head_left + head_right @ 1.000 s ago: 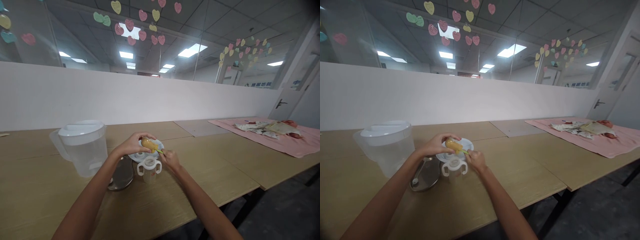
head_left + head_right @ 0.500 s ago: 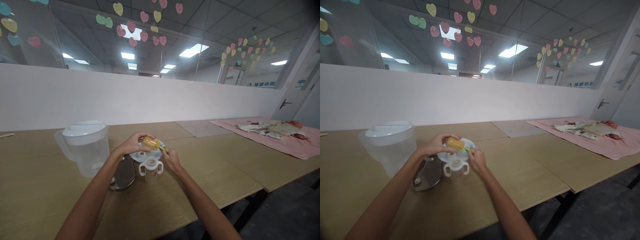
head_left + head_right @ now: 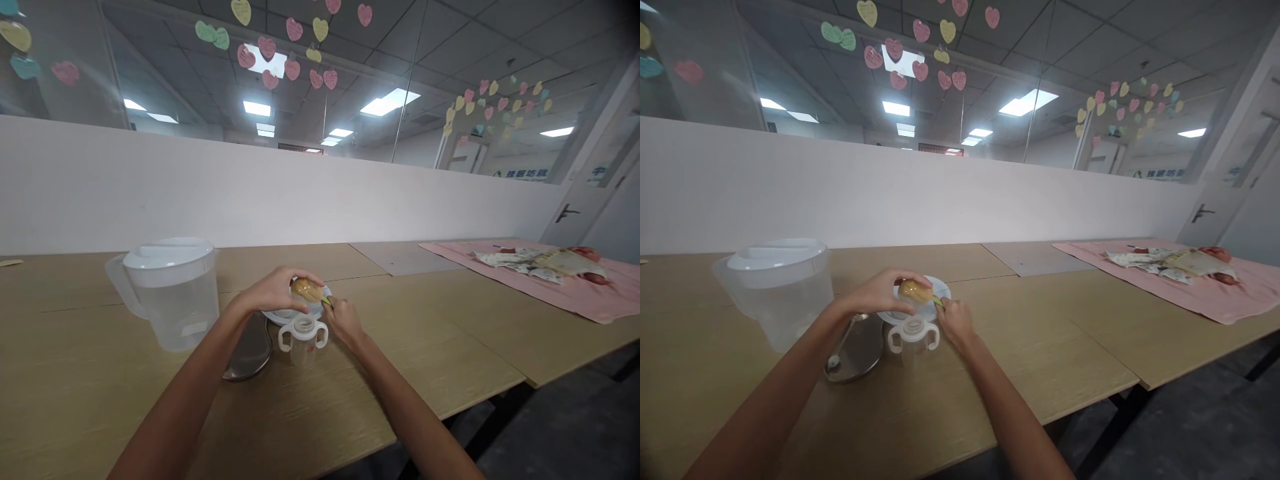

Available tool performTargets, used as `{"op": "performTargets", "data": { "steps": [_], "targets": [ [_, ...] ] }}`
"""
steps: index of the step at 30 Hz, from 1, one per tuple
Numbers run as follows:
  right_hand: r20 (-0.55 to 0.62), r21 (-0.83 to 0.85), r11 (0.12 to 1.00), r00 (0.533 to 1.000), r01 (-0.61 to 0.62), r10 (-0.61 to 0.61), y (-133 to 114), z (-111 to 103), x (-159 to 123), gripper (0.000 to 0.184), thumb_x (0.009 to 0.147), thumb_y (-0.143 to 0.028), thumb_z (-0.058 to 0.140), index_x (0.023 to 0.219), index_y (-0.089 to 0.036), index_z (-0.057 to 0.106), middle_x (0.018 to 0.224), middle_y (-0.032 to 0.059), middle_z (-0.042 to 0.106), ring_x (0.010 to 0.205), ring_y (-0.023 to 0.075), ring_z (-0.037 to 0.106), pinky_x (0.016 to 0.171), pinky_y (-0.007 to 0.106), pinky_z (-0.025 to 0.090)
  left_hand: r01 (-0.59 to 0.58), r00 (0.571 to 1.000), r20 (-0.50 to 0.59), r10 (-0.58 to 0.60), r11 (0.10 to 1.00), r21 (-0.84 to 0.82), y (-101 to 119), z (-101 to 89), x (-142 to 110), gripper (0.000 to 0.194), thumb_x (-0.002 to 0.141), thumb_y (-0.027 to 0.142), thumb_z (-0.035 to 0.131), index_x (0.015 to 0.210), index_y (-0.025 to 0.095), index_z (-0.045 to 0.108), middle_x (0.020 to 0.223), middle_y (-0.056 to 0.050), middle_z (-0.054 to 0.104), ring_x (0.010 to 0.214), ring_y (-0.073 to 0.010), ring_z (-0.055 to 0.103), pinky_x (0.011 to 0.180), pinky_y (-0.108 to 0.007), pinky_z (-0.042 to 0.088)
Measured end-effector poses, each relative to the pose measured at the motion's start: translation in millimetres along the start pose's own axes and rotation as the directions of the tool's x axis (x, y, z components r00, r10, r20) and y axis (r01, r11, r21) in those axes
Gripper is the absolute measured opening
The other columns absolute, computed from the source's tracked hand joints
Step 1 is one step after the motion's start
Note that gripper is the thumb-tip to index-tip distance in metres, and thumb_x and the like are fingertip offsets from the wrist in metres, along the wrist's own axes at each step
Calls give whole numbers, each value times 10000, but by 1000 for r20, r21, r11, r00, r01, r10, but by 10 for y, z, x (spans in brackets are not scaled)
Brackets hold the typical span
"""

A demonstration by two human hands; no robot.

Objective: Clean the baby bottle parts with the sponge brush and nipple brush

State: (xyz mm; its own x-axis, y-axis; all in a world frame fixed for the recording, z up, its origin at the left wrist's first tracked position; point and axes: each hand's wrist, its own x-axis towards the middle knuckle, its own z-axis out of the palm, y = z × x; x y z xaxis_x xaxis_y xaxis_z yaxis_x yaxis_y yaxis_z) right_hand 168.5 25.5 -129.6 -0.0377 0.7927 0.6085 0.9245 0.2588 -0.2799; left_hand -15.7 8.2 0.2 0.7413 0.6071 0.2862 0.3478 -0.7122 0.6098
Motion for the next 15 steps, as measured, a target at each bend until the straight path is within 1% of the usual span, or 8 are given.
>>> {"op": "performTargets", "data": {
  "steps": [3,7,11,15],
  "targets": [
    [4,-82,997,1000,0,0,-46,15,-14,287,860,-271,412,726,-166,644,643,79,654,503,123,533,493,239,224,-23,1000,-13,24,999,23,4,16,8,478,564,211,703,1034,228,615,1005,-19,637,897,-181,567,778,-292,425],
    [-7,-151,988,999,33,-34,-74,47,-35,284,859,-294,412,757,-161,641,630,84,650,502,132,542,485,247,214,-26,998,-58,29,998,58,-12,17,-9,471,562,228,707,1026,232,625,1002,-20,640,887,-183,566,767,-292,425],
    [-4,-136,984,993,114,-115,-27,80,-47,276,846,-310,424,730,-162,626,615,69,644,501,120,535,488,235,223,25,992,-123,-11,994,108,-31,0,-19,463,546,281,723,996,213,639,986,-33,646,855,-192,566,730,-289,425],
    [-38,-86,976,978,201,-205,68,93,-47,332,860,-323,386,669,-159,603,575,47,624,481,97,510,492,218,234,65,990,-131,-53,994,90,-43,-9,-1,470,533,306,730,981,202,636,954,-34,650,831,-194,571,713,-289,431]
  ]
}}
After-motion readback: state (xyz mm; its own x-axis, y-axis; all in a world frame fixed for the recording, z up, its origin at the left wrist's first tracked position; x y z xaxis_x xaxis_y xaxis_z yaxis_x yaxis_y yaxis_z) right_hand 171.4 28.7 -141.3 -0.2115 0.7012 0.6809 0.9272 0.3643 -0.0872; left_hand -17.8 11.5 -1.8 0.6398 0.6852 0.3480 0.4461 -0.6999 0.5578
